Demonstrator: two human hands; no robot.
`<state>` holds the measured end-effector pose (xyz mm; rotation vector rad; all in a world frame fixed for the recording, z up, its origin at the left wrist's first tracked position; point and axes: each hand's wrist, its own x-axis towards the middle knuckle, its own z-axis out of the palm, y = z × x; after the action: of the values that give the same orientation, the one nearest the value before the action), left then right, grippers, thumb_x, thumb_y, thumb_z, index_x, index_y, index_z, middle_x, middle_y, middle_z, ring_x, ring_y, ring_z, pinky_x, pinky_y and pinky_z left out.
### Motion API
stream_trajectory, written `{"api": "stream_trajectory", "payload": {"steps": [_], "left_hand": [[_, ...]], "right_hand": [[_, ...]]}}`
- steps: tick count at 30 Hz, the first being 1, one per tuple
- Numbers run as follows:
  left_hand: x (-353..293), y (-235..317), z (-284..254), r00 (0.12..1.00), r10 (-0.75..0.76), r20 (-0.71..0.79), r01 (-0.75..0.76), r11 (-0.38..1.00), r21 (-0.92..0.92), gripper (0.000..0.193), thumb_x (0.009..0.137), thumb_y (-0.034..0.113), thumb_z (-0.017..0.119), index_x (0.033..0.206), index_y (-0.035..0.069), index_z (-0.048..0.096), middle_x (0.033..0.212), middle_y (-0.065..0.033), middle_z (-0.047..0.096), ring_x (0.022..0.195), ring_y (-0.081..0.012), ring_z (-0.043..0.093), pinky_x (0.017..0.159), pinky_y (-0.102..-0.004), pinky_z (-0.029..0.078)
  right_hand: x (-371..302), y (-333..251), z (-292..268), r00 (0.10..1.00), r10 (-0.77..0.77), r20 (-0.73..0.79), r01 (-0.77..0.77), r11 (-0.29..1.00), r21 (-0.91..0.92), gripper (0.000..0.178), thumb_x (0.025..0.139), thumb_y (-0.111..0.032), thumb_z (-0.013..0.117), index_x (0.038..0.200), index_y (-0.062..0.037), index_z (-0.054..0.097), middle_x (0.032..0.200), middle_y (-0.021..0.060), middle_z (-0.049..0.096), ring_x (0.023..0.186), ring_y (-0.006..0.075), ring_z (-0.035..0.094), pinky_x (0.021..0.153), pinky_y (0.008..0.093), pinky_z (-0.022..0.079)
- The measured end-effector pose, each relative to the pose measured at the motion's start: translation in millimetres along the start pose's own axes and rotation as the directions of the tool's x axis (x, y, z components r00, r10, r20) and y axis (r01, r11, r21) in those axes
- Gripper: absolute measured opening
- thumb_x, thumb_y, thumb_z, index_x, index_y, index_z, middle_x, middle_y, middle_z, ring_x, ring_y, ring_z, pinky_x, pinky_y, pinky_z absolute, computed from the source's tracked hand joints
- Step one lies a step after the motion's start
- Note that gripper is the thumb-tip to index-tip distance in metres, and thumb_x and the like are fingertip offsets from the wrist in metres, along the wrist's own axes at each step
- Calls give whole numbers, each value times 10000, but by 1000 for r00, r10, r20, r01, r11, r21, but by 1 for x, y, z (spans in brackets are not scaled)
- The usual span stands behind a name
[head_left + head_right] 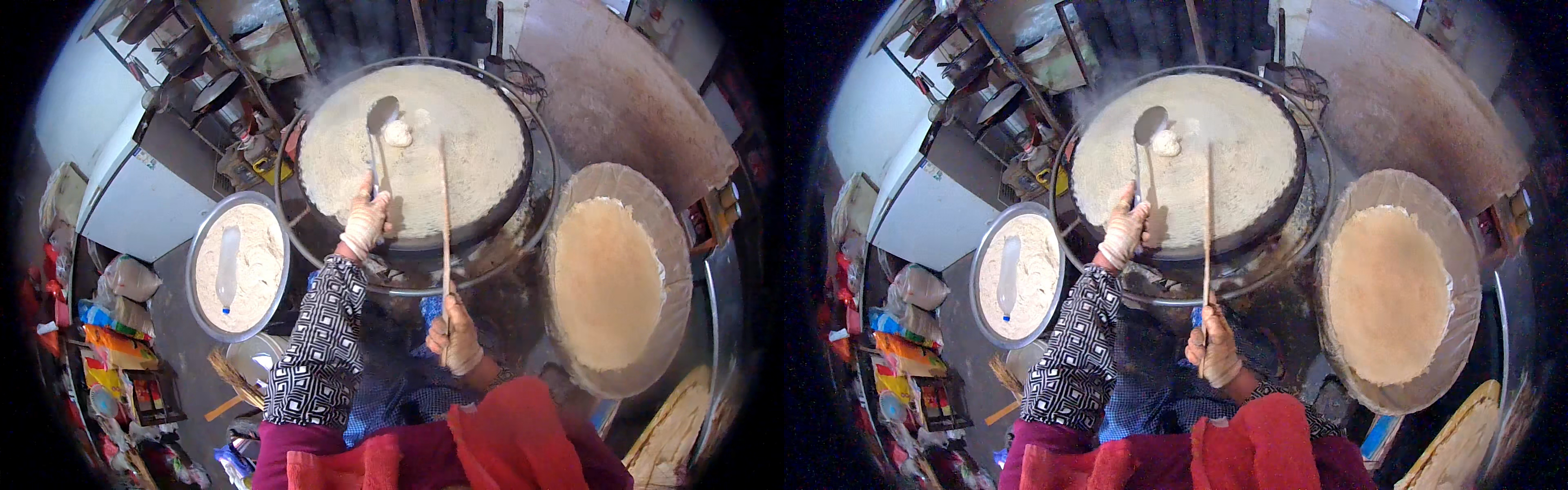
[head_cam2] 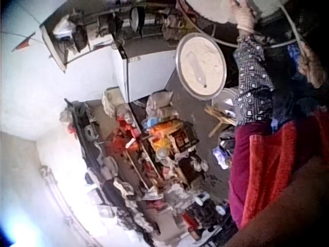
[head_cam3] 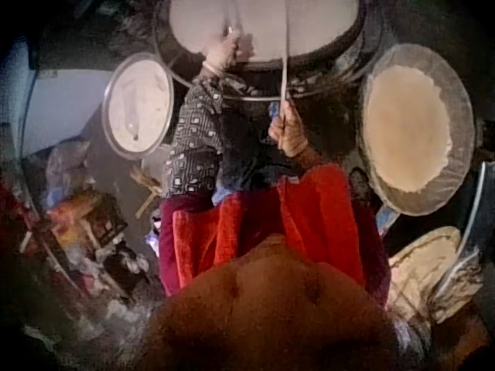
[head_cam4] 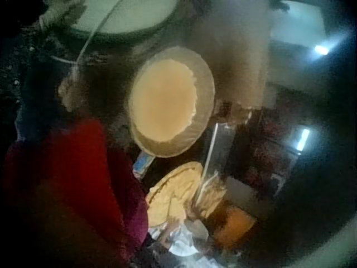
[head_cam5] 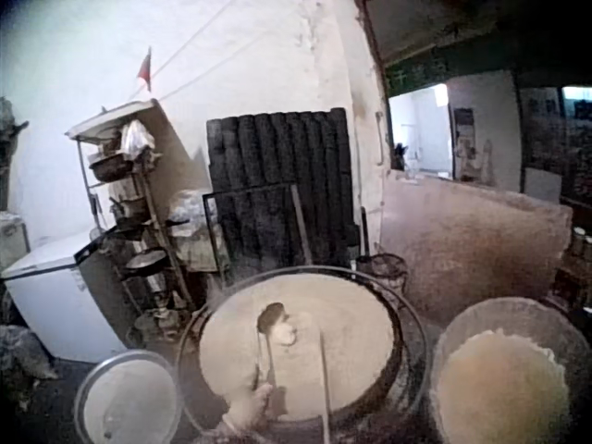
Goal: The person spreads thin batter onto a hot circular griddle using a wooden stick, peels the cooked flatbread off the surface with a blue scraper and by hand, and stacks it onto a basket.
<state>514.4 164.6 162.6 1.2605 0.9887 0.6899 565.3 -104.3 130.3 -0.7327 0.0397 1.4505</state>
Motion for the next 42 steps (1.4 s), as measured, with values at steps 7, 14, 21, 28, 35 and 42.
{"api": "stream_trajectory", "payload": {"steps": [7,14,21,28,35,42], "left_hand": [[-26,-9,39,991,-53,123,94,929,-357,688,949,99,490,1513,230,118,778,-33,496,530,-129,484,437,-273,469],[-51,21,-12,985,-53,167,146,776,-614,139,961,126,521,992,2,469,690,1,510,519,-90,507,462,-221,472],[-149,26,-104,936,33,351,316,358,-878,190,985,162,488,1048,-17,489,728,23,428,560,-1,442,394,-143,363],[-227,-15,-190,984,-161,78,170,702,-692,183,955,164,539,990,-13,508,646,34,426,462,-24,381,372,-141,310],[-228,-147,-274,923,-352,-156,246,851,-465,245,892,81,582,1120,60,496,797,-64,559,546,-97,475,452,-206,413],[-205,-129,-238,890,142,-433,333,445,831,660,824,246,637,1383,16,372,1234,-316,467,1154,-473,440,998,-507,360]], "right_hand": [[50,15,30,996,59,73,-58,998,-27,397,984,-362,488,1370,-353,397,495,-23,385,355,104,338,356,266,301],[25,-25,39,992,17,122,45,873,-486,339,970,-252,510,1288,-133,524,711,20,560,396,124,429,357,288,373],[-5,-91,-30,989,-144,8,127,841,-526,494,974,-294,510,1437,-174,385,574,-29,471,398,49,334,358,217,286],[-1,-118,-24,1000,14,27,1,888,-461,441,980,-308,498,1405,-229,410,547,-38,419,387,61,334,356,221,261],[42,-119,-4,982,188,-4,-154,797,-584,439,947,-297,561,1368,-253,443,557,-48,402,391,56,310,358,215,245],[23,-122,19,1000,-10,-11,0,720,-693,487,934,-338,567,1387,-206,445,535,-49,397,375,67,308,348,218,250]]}}
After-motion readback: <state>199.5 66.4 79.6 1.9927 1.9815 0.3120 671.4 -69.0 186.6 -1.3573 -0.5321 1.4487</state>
